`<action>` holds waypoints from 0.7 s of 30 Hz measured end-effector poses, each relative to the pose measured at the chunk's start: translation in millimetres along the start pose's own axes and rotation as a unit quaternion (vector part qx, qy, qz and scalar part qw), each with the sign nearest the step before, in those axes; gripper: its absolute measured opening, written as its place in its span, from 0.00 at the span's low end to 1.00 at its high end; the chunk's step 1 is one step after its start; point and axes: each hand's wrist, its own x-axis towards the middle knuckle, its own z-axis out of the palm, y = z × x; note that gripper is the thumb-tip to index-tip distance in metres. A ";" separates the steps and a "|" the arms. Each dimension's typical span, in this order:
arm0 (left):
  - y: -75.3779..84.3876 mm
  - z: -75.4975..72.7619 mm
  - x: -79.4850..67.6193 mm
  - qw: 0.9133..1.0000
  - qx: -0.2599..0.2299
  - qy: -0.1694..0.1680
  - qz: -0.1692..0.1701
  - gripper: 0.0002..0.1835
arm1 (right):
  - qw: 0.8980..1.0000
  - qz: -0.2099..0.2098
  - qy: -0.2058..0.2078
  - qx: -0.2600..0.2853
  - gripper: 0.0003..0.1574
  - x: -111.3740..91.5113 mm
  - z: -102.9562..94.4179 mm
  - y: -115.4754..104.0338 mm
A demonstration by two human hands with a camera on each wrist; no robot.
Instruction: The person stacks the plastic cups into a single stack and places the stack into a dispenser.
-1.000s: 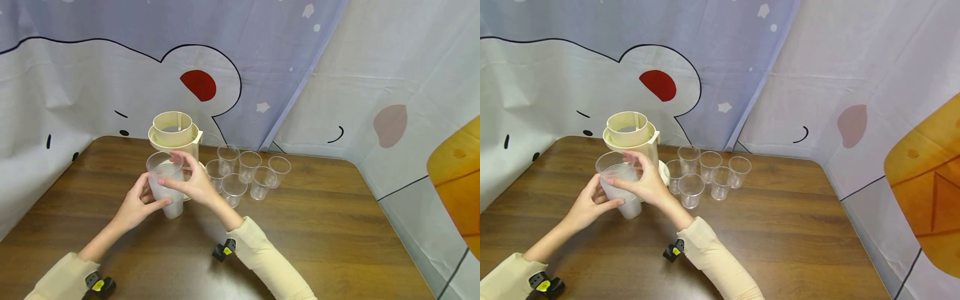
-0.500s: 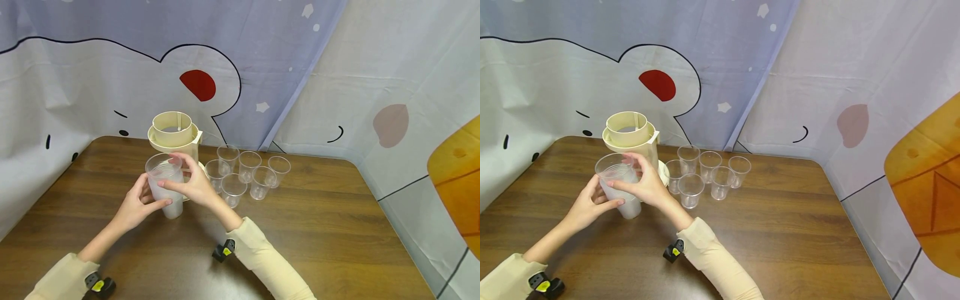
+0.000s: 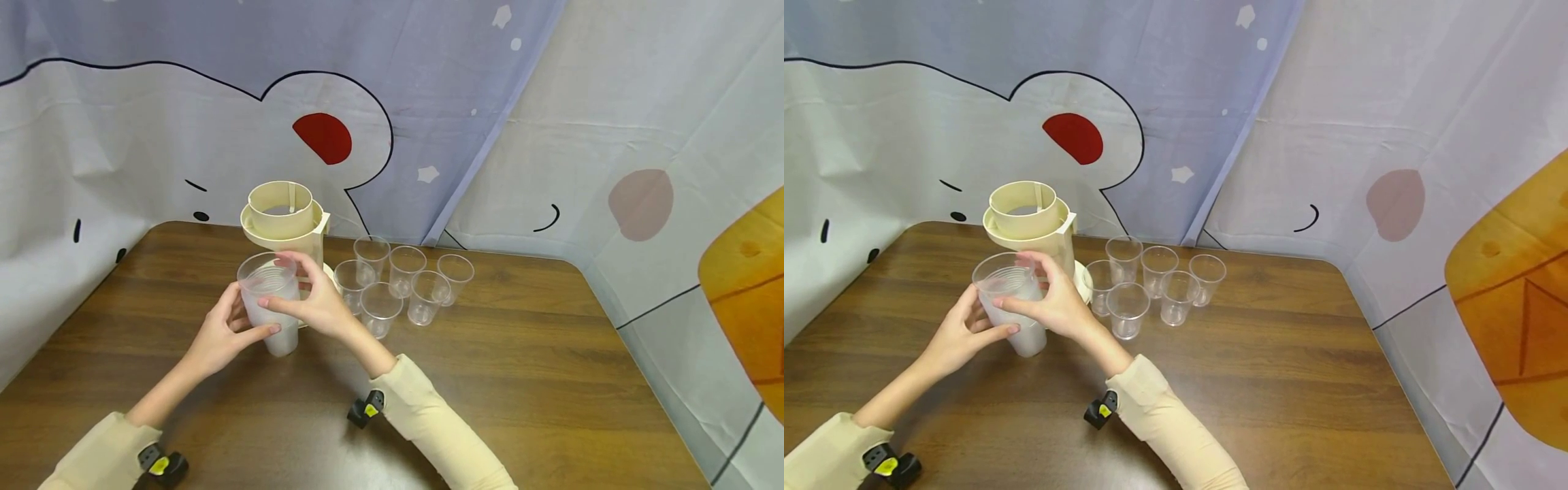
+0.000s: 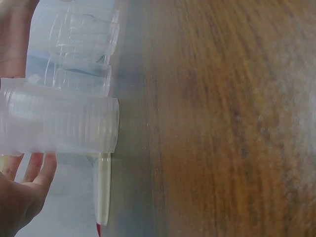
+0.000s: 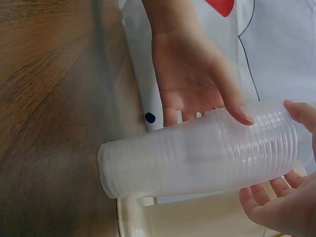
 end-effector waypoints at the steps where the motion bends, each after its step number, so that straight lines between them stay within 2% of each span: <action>1: 0.1 0.0 0.0 1.000 0.000 0.000 0.000 0.40 | 1.000 0.003 -0.001 0.000 0.41 -0.1 0.2 0.5; 13: 1.4 -0.2 0.0 1.000 0.000 -0.004 -0.005 0.39 | 1.000 -0.002 -0.025 0.007 0.41 -0.3 1.4 5.6; 21: 1.8 -1.2 -0.6 1.000 0.004 -0.005 -0.006 0.39 | 1.000 0.000 -0.017 0.010 0.42 -0.6 0.2 5.1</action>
